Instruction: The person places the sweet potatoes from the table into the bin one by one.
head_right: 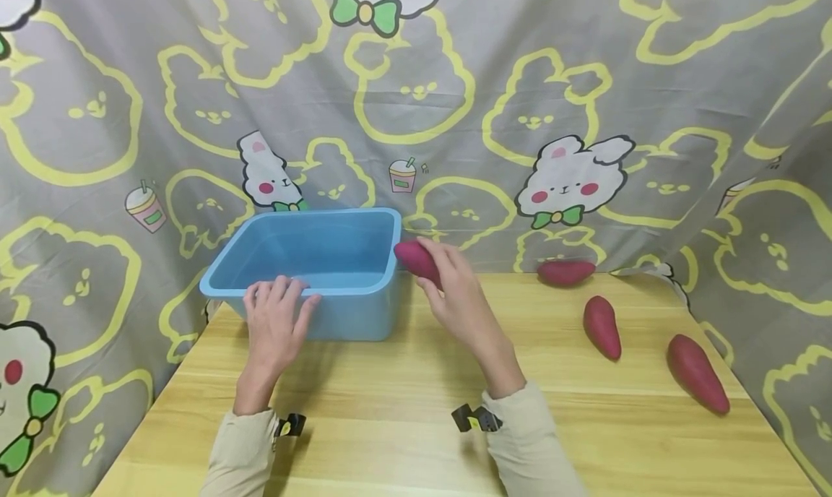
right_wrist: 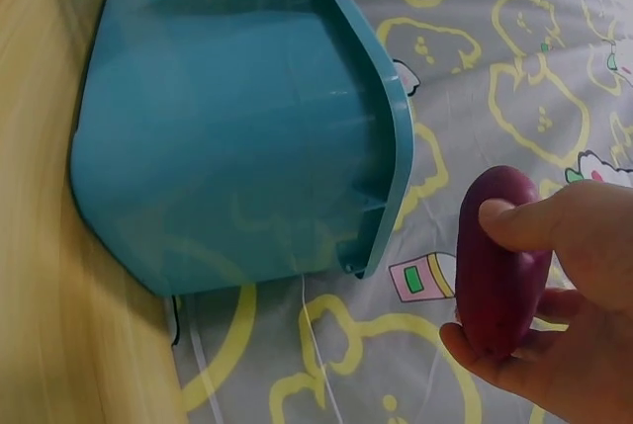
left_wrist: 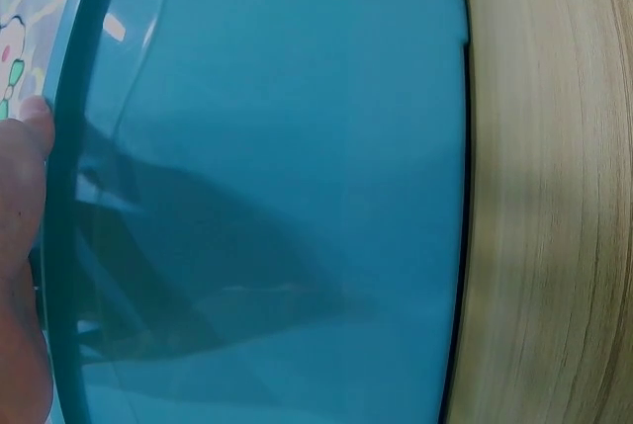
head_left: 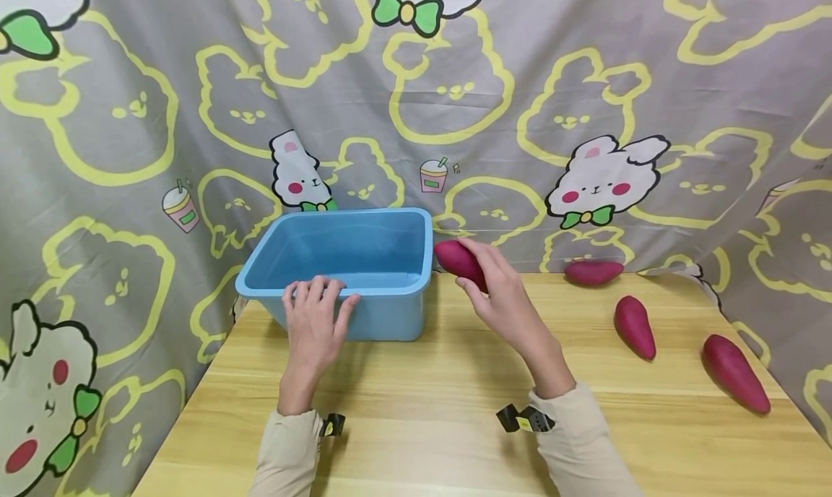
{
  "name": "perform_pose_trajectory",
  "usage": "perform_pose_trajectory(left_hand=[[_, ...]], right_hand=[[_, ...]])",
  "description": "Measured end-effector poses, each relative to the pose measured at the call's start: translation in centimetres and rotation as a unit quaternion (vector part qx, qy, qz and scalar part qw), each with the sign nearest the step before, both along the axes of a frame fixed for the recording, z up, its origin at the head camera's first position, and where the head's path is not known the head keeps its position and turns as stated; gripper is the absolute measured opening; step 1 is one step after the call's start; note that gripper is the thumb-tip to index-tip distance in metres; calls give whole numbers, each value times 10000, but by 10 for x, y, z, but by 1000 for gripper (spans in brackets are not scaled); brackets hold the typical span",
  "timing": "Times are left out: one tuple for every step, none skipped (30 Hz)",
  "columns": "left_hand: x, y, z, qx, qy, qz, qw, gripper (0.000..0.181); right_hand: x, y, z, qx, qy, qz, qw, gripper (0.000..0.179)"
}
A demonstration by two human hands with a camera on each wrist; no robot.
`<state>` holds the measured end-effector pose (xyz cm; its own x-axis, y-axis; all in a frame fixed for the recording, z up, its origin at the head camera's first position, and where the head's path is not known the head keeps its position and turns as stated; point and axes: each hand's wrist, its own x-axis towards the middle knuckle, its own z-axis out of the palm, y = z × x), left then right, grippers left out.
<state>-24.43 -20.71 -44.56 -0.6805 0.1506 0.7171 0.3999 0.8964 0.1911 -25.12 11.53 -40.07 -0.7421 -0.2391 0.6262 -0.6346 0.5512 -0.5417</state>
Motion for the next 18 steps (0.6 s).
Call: perform_pose_trajectory(left_hand=[[0,0,0,-1,-1,1,10000,41],[0,0,0,-3,-2,1,10000,41],[1,0,0,-3,1,2,10000,41],[1,0,0,-3,3,2,10000,41],[1,0,1,-2,6,1,10000,41],[1,0,1,-1,7,0,10000,41],[1,0,1,-3,2,0,10000,40],[1,0,1,2,1,1,10000,40],[1,0,1,1,-4,2,10000,40],[1,0,1,5,-10,1,10000,40],[1,0,1,-3,-19,4,10000,39],[1,0,1,-1,-26,3,10000,39],[2,0,1,-3,-33,3,10000,39],[2,0,1,7,-31,-4,10000,39],[2,0,1,13,-27,-9,10000,38],[2,0,1,20,-26,-10,10000,38],[2,0,2,23,-25,-6,10000,38],[1,0,2,23,-24,1,10000,38]], right_hand=[[0,-2,1,0,-25,43,10000,64],[0,-3,2,3,-48,80,10000,65],[-1,-5,3,17,-67,114,9999,66],[-1,-6,4,26,-76,152,9999,67],[-1,-7,4,46,-82,171,9998,68],[-1,-8,5,66,-82,183,9998,68],[-2,-10,5,80,-77,199,9997,69],[-2,-11,6,90,-67,216,9997,69],[-2,-12,6,95,-52,238,9997,69],[-3,-13,6,98,-40,263,9996,69],[-3,-14,7,107,-31,281,9995,69],[-4,-15,7,110,-21,306,9995,69],[-4,-16,7,114,-17,332,9994,69],[-5,-18,7,125,-17,354,9993,69],[-5,-19,8,143,-15,378,9992,69],[-6,-20,8,160,-21,400,9991,69],[-7,-22,8,173,-14,425,9989,69],[-7,-23,9,185,-10,453,9988,69]])
